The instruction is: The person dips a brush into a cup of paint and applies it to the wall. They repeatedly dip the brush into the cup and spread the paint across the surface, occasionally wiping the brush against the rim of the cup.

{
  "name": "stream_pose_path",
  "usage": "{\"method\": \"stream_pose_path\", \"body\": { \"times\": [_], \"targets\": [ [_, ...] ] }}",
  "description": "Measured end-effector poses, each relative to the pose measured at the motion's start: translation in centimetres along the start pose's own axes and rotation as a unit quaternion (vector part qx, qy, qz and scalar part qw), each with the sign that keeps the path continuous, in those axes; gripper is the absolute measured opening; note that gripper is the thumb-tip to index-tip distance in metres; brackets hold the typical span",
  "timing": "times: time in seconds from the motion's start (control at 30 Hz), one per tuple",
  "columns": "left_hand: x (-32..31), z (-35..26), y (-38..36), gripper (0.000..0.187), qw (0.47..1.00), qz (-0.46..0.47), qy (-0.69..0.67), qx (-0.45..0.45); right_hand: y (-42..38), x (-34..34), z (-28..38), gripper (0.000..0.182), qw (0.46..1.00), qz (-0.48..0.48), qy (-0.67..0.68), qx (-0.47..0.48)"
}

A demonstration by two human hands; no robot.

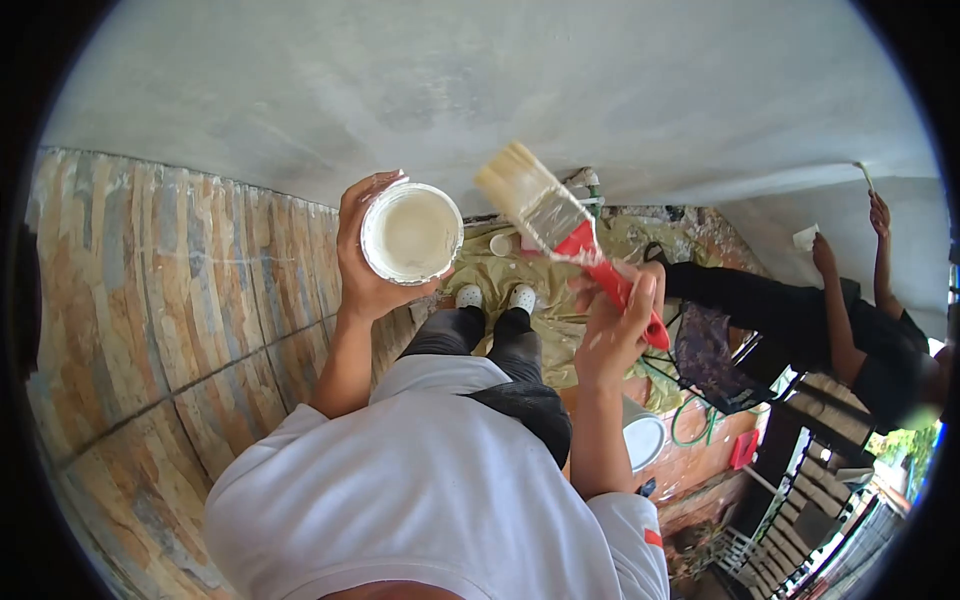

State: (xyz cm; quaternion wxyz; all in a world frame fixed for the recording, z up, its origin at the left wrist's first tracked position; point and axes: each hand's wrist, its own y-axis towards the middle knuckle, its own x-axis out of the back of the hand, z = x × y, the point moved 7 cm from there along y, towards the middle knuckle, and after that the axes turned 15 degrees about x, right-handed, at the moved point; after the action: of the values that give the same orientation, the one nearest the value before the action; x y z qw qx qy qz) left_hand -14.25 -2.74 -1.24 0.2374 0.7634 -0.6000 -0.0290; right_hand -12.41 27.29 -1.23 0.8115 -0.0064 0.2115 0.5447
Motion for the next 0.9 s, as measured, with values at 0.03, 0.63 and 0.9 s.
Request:
{"method": "stream_pose_path", "body": {
  "times": [0.03,0.63,0.9],
  "targets": [
    [0.1,-0.4,0.0,0.092,1.0,-0.01,0.015,0.007,-0.3,-0.5,1.8,0.037,1.0,0.012,-0.003,0.007],
    [1.6,-4.8,-2.5,0.087,0.993,-0.002,0.114,0.007,-3.6,-15.4,7.6,0.012,0.757,0.481,-0.31,0.316],
    [1.9,-4.8,-2.6,0.09,0.993,-0.009,0.118,0.01,-2.7,-12.1,6.7,0.023,0.874,0.402,-0.224,0.157]
  ]
}}
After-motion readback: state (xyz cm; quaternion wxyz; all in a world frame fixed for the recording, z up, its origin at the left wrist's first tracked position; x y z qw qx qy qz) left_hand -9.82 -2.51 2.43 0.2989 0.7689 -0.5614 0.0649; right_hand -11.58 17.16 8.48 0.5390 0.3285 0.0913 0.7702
